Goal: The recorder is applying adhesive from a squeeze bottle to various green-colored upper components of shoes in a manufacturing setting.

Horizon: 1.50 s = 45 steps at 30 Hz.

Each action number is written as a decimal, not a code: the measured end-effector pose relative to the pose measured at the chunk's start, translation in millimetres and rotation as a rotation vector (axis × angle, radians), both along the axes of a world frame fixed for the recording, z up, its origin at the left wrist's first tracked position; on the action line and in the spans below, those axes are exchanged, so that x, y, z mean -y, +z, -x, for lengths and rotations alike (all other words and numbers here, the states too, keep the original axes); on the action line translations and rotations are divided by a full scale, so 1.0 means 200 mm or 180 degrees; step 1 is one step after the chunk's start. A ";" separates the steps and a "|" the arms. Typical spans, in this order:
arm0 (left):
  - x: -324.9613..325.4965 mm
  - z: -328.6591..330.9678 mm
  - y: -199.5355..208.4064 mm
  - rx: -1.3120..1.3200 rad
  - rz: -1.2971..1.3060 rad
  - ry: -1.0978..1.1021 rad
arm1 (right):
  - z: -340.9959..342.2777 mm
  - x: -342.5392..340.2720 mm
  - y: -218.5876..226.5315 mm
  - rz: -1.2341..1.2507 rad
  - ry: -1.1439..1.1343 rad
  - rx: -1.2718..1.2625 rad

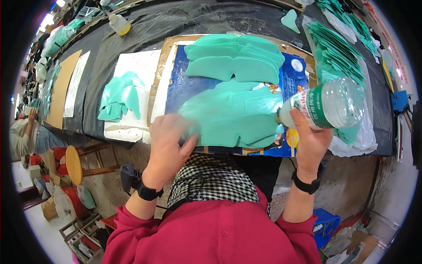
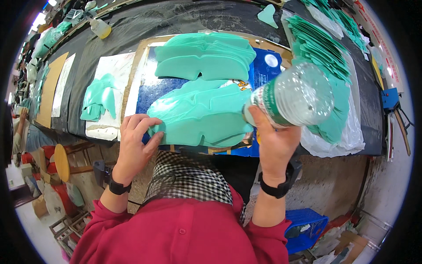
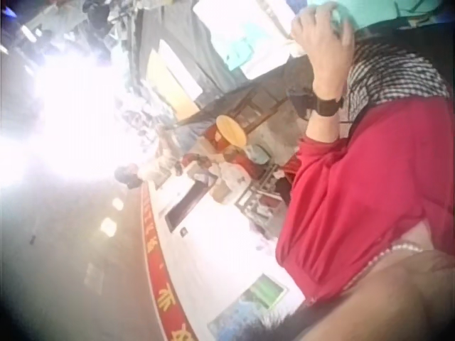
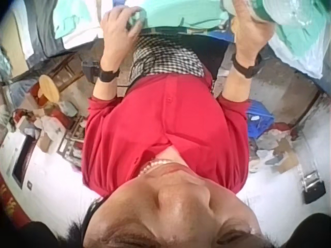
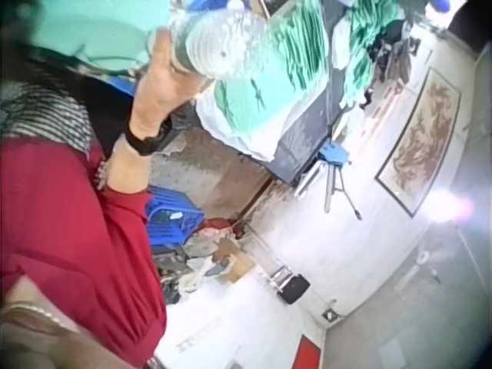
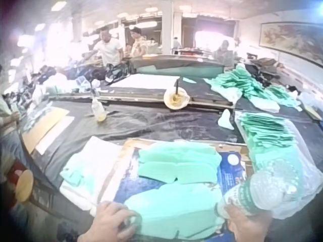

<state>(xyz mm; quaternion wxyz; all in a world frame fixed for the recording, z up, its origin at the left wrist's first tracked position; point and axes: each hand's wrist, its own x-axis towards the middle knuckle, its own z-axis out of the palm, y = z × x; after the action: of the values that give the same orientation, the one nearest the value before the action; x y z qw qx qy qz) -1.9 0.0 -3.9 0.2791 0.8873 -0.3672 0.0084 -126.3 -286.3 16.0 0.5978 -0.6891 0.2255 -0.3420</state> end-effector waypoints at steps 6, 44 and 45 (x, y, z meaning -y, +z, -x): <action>0.02 0.00 0.00 0.0152 0.0087 0.0206 | -0.01 -0.23 0.00 0.0533 0.0097 0.0223; -0.04 0.19 0.03 -0.2766 0.0711 0.0461 | 0.02 -0.29 -0.03 0.0305 0.0109 0.0340; -0.03 0.19 0.03 -0.2761 0.0714 0.0439 | 0.00 -0.32 -0.02 0.0756 0.0237 0.0497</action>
<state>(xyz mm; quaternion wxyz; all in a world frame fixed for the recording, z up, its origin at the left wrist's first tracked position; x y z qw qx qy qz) -39.7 6.7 2.1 0.5004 0.7954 -0.1531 -0.3059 -126.1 -221.3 12.5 0.5401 -0.7342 0.1106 -0.3964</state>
